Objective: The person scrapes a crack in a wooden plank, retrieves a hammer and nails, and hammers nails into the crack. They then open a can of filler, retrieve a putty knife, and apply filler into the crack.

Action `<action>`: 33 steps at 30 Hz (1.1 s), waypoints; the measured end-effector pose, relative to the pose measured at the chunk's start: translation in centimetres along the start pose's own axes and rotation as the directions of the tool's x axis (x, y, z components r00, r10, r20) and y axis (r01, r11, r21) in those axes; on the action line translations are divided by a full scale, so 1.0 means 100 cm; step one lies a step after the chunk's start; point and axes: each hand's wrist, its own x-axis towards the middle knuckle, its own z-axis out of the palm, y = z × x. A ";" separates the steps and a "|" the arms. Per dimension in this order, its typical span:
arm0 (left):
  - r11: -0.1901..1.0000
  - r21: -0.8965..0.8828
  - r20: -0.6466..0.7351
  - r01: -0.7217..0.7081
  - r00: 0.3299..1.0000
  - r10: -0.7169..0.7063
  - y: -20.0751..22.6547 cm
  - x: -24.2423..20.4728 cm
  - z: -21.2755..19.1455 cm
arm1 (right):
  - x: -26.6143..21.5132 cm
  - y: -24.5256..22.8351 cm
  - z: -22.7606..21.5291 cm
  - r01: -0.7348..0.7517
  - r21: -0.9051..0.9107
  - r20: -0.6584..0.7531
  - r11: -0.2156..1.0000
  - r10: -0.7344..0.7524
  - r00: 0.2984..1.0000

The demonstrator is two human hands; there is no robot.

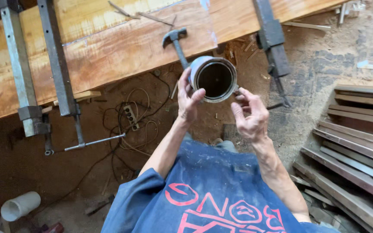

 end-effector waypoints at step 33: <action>0.818 0.574 0.149 -0.019 0.985 -0.082 0.070 0.240 -0.226 | 0.238 0.101 0.394 0.104 -0.547 0.589 0.831 0.294 0.753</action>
